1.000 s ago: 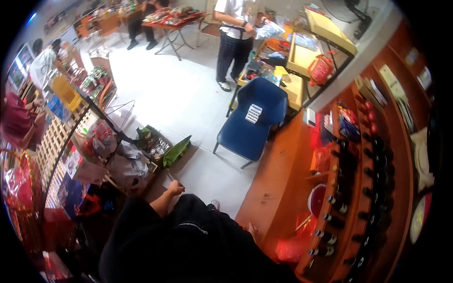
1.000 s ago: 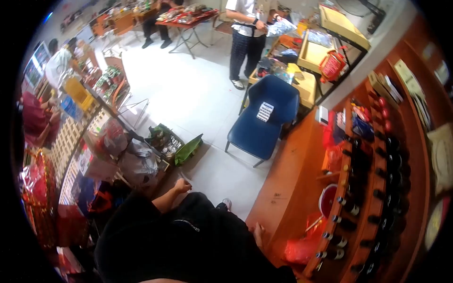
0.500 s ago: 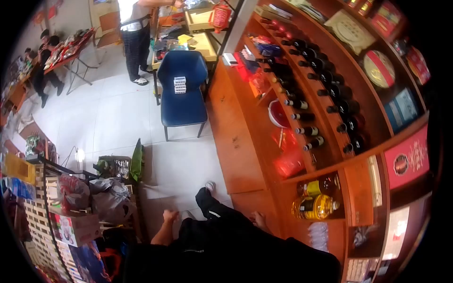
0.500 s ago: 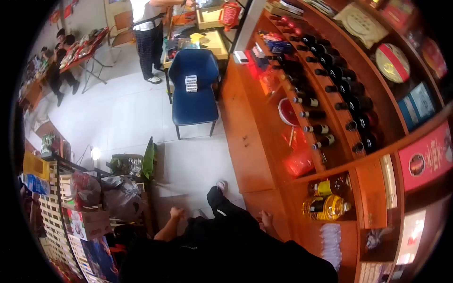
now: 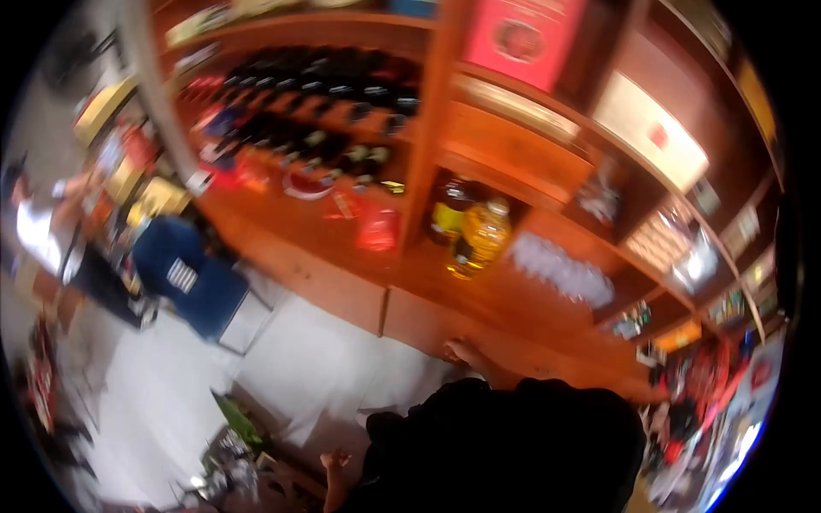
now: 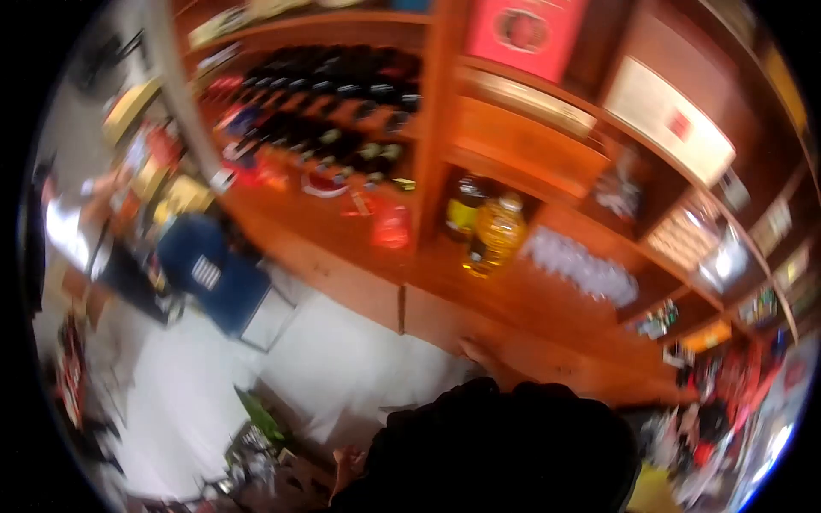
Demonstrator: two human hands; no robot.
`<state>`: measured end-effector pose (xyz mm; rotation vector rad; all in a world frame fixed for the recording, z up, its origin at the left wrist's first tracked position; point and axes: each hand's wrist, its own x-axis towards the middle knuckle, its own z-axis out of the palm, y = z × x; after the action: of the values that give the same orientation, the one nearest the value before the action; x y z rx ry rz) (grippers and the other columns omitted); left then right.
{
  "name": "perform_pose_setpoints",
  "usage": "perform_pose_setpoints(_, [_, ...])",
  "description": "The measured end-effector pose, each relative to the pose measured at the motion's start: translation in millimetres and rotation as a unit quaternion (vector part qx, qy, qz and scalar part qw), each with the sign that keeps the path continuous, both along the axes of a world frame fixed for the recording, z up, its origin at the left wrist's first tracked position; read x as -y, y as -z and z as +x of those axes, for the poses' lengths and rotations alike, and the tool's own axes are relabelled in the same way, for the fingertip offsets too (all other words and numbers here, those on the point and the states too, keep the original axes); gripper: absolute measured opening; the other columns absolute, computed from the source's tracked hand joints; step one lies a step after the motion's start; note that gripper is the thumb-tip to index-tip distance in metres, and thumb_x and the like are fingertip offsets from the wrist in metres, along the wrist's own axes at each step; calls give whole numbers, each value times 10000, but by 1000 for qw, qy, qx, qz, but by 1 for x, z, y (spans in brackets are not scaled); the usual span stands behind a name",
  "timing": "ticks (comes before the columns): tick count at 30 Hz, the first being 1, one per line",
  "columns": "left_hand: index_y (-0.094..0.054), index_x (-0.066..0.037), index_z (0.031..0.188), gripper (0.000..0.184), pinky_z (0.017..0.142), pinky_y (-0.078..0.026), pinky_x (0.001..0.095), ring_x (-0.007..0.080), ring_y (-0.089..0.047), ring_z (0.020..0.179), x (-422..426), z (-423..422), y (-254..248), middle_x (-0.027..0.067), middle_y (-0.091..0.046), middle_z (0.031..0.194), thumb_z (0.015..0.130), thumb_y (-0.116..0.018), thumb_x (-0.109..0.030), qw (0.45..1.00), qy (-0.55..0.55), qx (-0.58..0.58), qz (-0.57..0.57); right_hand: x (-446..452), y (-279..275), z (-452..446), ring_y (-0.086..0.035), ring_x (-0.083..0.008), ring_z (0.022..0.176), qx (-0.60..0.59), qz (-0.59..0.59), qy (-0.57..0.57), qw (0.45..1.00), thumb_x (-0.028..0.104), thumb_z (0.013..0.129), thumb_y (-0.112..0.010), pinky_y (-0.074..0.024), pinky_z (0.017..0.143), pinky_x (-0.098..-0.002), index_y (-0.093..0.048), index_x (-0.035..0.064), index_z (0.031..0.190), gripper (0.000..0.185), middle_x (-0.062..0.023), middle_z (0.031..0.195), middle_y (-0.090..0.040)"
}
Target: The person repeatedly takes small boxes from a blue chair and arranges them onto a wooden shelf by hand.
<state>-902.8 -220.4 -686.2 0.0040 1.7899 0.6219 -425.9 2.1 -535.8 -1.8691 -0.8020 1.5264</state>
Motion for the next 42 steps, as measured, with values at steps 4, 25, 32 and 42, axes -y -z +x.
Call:
perform_pose_setpoints(4, [-570, 44, 806, 92, 415, -492, 305, 242, -598, 510, -67, 32, -19, 170, -614, 676, 796, -637, -18, 974, 217, -65, 26, 20, 26, 55, -583, -139, 560, -49, 91, 18, 994, 226, 904, -563, -472, 484, -241, -649, 28, 930, 218, -72, 719, -621])
perform_pose_setpoints(25, [-618, -20, 761, 96, 605, -478, 219, 77, -594, 738, -216, 709, -547, 62, -659, 852, 853, -637, -38, 443, 631, 102, 629, 185, -428, 441, -625, -150, 799, 338, 573, 173, 726, 14, 861, -560, -493, 718, -288, -646, -7, 939, 118, -100, 853, -670])
perform_pose_setpoints(32, [-517, -15, 1106, 254, 765, -508, 273, 164, -606, 957, -215, 850, -679, 92, -620, 1025, 889, -603, -115, 298, 494, 119, 808, 112, -555, 556, -637, -402, 835, 622, 460, 241, 586, 257, 833, -537, -502, 736, -474, -626, 24, 1019, 312, -259, 861, -644])
perform_pose_setpoints(42, [-691, -2, 904, 300, 831, -469, 375, 301, -624, 902, -248, 983, -736, 228, -660, 958, 792, -525, -226, 293, 512, -60, 805, 82, -569, 575, -511, -402, 1164, 607, 434, 159, 646, 356, 810, -548, -401, 958, -438, -456, 61, 1306, 584, -271, 1178, -569])
